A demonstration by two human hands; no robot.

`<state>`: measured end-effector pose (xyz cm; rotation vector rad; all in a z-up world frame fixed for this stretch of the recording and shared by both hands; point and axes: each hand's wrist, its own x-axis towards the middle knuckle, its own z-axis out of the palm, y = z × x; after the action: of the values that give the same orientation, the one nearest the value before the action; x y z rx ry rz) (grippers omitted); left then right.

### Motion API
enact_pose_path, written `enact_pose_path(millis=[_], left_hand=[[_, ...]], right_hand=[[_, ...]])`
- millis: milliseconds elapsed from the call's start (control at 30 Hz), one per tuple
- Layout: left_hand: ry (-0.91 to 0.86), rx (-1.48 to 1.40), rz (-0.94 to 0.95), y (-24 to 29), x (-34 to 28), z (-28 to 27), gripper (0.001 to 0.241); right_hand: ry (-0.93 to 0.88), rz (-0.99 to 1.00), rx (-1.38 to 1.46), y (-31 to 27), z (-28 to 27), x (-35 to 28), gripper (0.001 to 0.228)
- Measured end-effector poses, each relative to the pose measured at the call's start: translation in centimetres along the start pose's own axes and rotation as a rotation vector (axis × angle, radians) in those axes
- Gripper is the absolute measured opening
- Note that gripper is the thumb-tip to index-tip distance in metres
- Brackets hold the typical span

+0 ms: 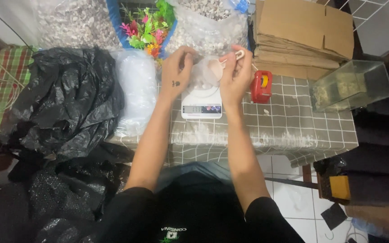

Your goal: Scooping aquarium gravel into a small plastic bag, weighing it on a digital scale, and placing it into a larger black bag for packaging.

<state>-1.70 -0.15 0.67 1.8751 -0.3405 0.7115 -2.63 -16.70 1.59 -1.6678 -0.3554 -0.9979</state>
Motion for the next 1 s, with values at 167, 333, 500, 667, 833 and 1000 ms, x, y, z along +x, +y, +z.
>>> enact_pose_path(millis=[167,333,500,667,833,1000], left_hand=[[-0.163,0.225,0.021,-0.7,-0.3,-0.1,0.016],[-0.261,0.152,0.006,-1.1,-0.3,-0.7,0.027],[-0.474,-0.003,-0.235,1.5,0.0,-3.2,0.053],[-0.582,-0.132,-0.239,0.1,-0.1,-3.3,0.091],[-0.584,-0.164,-0.215,-0.4,0.2,-3.2,0.093],[-0.561,-0.086,-0.213,-0.5,0.1,-2.8,0.087]], right_hand=[[-0.122,0.076,-0.003,-0.9,0.2,2.0,0.015],[-0.1,0.059,-0.036,-0.7,0.9,2.0,0.013],[-0.073,0.079,0.055,2.1,1.0,1.4,0.015],[-0.143,0.11,0.157,3.3,0.7,1.1,0.022],[-0.159,0.091,0.177,3.7,1.0,0.9,0.026],[0.042,0.447,0.144,4.3,0.8,-0.1,0.031]])
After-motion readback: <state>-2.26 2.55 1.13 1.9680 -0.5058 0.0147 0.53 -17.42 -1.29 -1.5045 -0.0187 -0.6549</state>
